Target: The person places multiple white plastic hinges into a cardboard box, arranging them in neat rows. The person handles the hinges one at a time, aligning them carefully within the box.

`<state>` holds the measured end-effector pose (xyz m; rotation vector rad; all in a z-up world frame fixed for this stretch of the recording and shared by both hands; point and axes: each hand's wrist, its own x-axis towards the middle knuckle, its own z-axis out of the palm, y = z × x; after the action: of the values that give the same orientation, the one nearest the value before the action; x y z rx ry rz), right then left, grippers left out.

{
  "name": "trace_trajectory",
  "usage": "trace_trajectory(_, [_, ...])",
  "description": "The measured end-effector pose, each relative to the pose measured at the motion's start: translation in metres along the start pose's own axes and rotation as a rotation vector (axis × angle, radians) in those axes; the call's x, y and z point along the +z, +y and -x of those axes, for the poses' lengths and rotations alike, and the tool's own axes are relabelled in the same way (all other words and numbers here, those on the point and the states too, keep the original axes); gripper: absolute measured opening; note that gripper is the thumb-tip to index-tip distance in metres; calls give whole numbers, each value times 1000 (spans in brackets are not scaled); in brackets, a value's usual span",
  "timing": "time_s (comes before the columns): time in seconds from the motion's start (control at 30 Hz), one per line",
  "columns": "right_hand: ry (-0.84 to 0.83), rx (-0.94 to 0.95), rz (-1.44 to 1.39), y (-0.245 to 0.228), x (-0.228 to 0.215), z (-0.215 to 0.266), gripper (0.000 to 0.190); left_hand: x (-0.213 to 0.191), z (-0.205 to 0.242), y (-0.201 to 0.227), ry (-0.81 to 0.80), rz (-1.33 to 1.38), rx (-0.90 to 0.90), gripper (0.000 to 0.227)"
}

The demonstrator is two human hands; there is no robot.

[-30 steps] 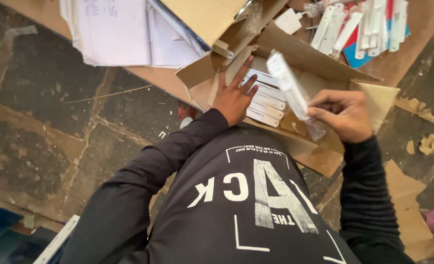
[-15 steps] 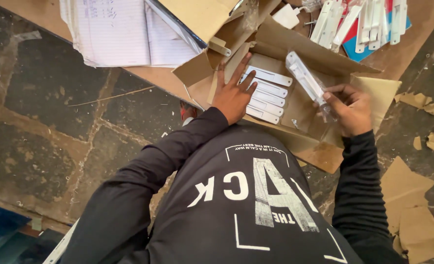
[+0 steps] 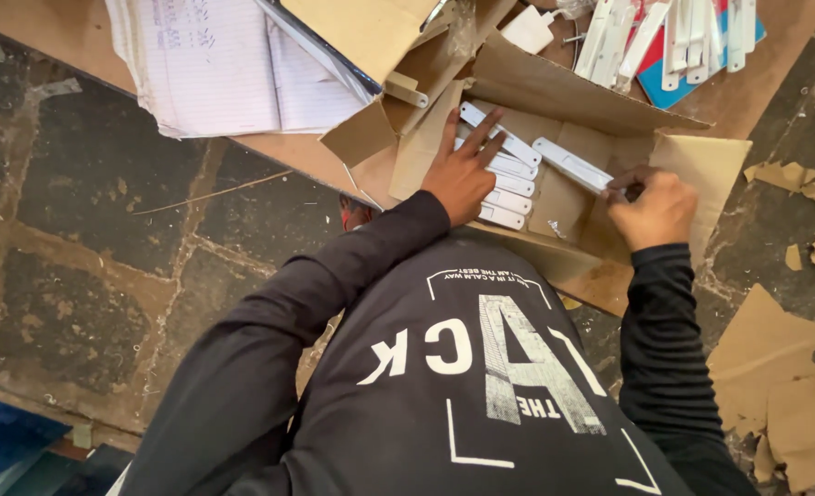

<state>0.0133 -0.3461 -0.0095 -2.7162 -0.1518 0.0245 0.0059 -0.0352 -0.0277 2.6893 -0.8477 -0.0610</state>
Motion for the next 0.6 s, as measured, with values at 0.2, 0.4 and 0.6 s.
trace_trajectory(0.2, [2,9,152,1,13,-9,15,17,-12,-9,21,-60,34,17])
trace_trajectory(0.4, [31,-24,-46,2,40,-39,30,30,-11,-9,41,-28,23,16])
trace_trajectory(0.6, [-119,-48,-223,-9,75,-68,25,29,-7,-8,96,-23,51,17])
